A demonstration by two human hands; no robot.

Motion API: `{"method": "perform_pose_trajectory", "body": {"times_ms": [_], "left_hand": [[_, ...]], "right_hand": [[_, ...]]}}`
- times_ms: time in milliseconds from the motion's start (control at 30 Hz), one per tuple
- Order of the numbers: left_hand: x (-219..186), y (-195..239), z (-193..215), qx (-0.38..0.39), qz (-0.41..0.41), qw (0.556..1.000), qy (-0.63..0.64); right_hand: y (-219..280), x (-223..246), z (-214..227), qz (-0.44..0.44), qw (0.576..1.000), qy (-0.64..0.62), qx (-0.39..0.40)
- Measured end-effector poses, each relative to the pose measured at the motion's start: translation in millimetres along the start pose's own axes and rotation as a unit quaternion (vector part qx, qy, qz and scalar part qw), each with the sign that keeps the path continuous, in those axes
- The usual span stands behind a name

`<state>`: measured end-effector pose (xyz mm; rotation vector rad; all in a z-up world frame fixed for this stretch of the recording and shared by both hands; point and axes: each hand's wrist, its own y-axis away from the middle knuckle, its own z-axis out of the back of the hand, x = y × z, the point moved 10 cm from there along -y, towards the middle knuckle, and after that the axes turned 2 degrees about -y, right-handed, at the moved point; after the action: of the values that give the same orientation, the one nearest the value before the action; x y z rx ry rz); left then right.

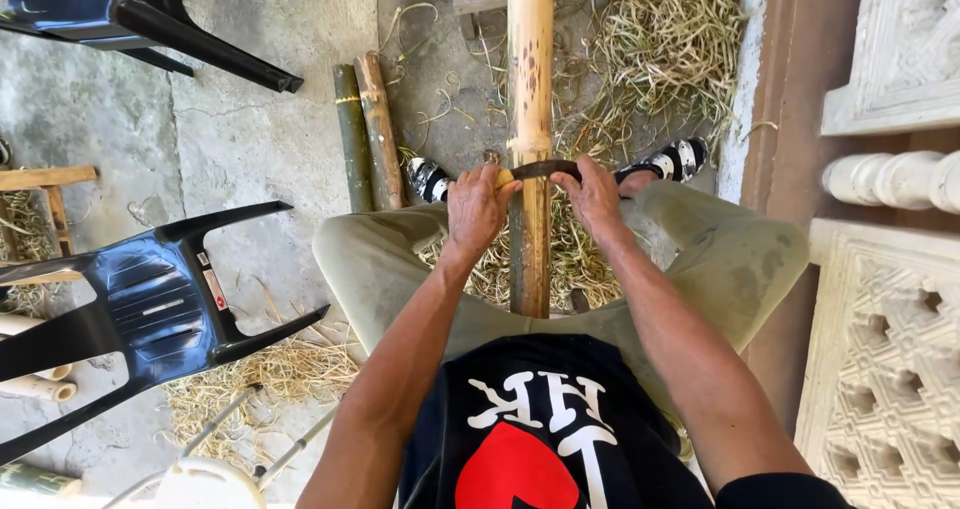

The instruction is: Peeling and stripping the outer bark from a bamboo pole using a curved hand blade.

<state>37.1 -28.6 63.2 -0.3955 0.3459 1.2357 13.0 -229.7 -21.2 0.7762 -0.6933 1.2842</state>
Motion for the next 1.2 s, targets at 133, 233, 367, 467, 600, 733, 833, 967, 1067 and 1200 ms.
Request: {"method": "perform_pose_trajectory", "body": {"times_ms": [133,233,367,467,600,733,833,967,1067,1200], "left_hand": [[-10,46,-3,0.044,-0.012,0.999,0.023],[-18,100,-8,0.076,-0.047,0.995,0.032],[-3,126,-41,0.129,-0.066,0.983,0.111],[14,52,-33,0.065,-0.036,0.997,0.000],[6,-30,-7,-0.046,-0.046,0.998,-0.005],[9,-26,-18,0.022,-0.003,1.000,-0.011],[5,-15,-13,0.010,-0.011,1.000,-0.011],[3,22,-20,0.056,0.002,0.998,-0.004],[-1,63,-18,0.056,-0.027,0.998,0.007],[-9,95,5,0.078,-0.043,0.995,0.040]], "right_hand": [[51,-8,-11,-0.008,0.999,-0.013,0.032],[103,-46,-35,-0.051,0.991,0.038,0.120],[122,-51,-37,-0.196,0.943,0.014,0.270],[55,-50,-35,-0.068,0.982,0.037,0.172],[-34,21,5,-0.018,0.997,-0.003,0.071],[-27,1,-5,-0.065,0.995,0.003,0.076],[-17,-8,-7,0.014,0.998,0.048,0.028],[28,11,1,0.092,0.993,0.069,-0.013],[71,2,-6,-0.050,0.996,0.006,0.076],[127,-65,-47,-0.078,0.978,0.006,0.191]]}}
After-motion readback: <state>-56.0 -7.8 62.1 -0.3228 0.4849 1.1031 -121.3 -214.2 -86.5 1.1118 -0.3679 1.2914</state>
